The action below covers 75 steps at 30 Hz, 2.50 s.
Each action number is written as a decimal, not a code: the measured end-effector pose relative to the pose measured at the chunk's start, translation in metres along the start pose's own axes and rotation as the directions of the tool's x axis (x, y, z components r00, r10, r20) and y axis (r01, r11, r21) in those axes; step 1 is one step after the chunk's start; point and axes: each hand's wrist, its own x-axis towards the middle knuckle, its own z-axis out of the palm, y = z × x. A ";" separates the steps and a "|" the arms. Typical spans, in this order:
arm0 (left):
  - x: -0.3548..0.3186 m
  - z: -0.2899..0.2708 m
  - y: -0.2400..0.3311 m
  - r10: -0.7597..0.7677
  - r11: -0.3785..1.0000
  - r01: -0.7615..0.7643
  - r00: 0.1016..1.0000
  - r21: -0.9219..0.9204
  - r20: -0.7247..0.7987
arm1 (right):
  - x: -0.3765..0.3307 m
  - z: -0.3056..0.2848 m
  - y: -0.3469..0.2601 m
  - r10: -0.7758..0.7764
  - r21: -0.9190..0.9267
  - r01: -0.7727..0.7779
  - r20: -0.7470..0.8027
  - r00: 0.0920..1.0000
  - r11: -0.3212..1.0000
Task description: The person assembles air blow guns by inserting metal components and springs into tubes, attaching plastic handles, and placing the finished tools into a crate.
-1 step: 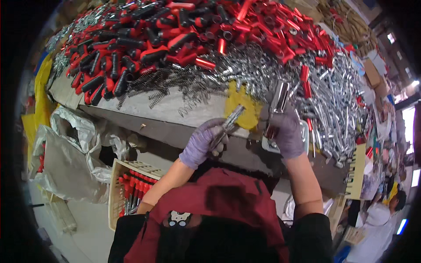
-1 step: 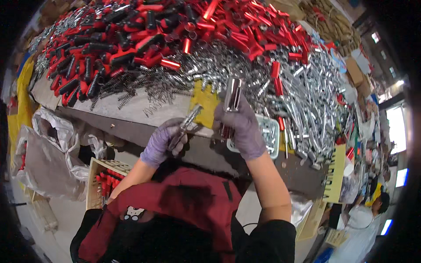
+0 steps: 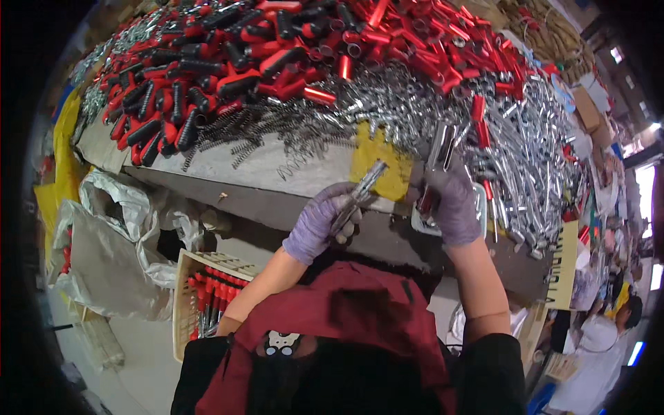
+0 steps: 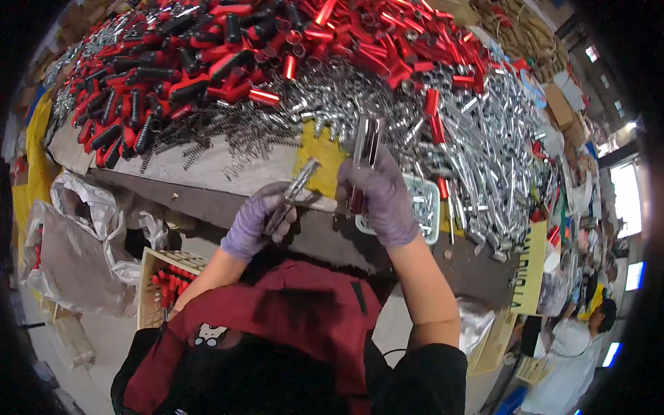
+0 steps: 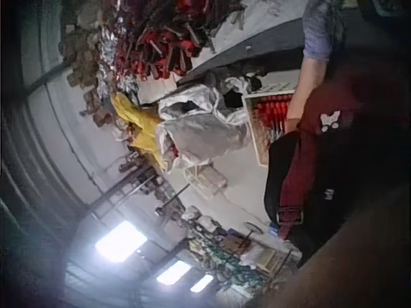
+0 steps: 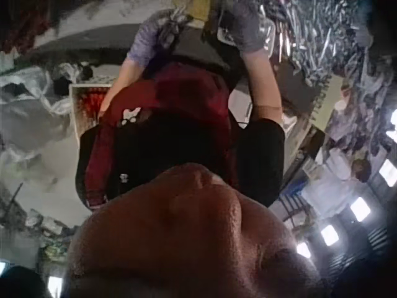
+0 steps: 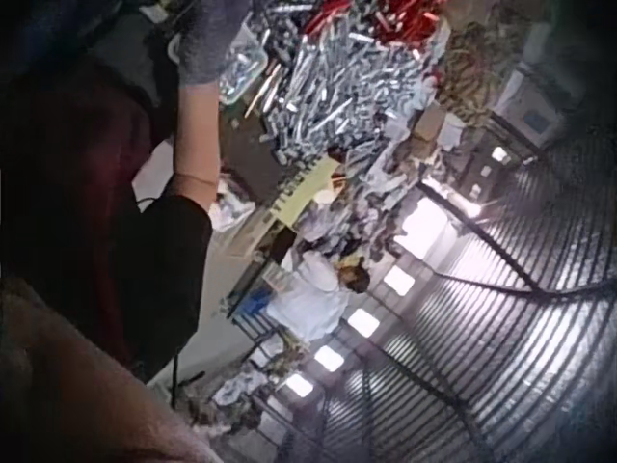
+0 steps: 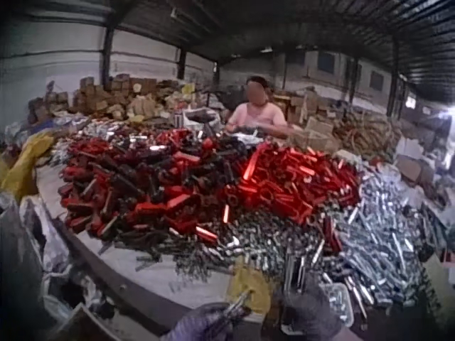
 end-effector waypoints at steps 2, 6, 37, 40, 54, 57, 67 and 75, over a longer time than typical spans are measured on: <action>0.004 0.012 0.002 -0.010 0.979 0.040 0.989 -0.199 0.147 | -0.002 -0.010 -0.001 0.048 0.012 -0.047 -0.067 0.997 0.999; 0.000 0.024 -0.009 -0.087 0.961 0.137 0.974 -0.240 0.208 | -0.011 -0.031 -0.014 -0.177 -0.498 0.120 -0.068 0.982 0.859; -0.024 0.051 -0.035 -0.156 0.936 0.105 0.979 0.335 0.130 | -0.016 -0.067 0.028 -0.078 -0.780 0.203 0.195 0.978 0.592; -0.021 0.045 -0.030 -0.183 0.924 0.156 0.982 0.350 0.047 | 0.009 -0.099 0.036 -0.095 -0.947 0.249 0.234 0.968 0.203; -0.021 0.033 -0.038 -0.155 0.964 0.147 0.988 0.222 0.020 | 0.021 -0.087 0.046 0.049 -0.919 0.339 0.336 0.941 -0.200; -0.018 0.033 -0.039 -0.135 0.935 0.125 0.991 0.333 0.006 | 0.024 -0.095 0.055 0.044 -0.907 0.379 0.377 0.925 -0.185; -0.020 0.031 -0.041 0.002 0.910 0.007 1.000 0.414 -0.021 | -0.026 -0.043 0.033 -0.378 -0.861 0.334 0.184 0.907 0.384; -0.023 0.033 -0.042 -0.006 0.843 -0.012 1.000 0.538 0.031 | -0.040 -0.025 0.050 -0.274 -0.791 0.546 0.480 0.834 0.277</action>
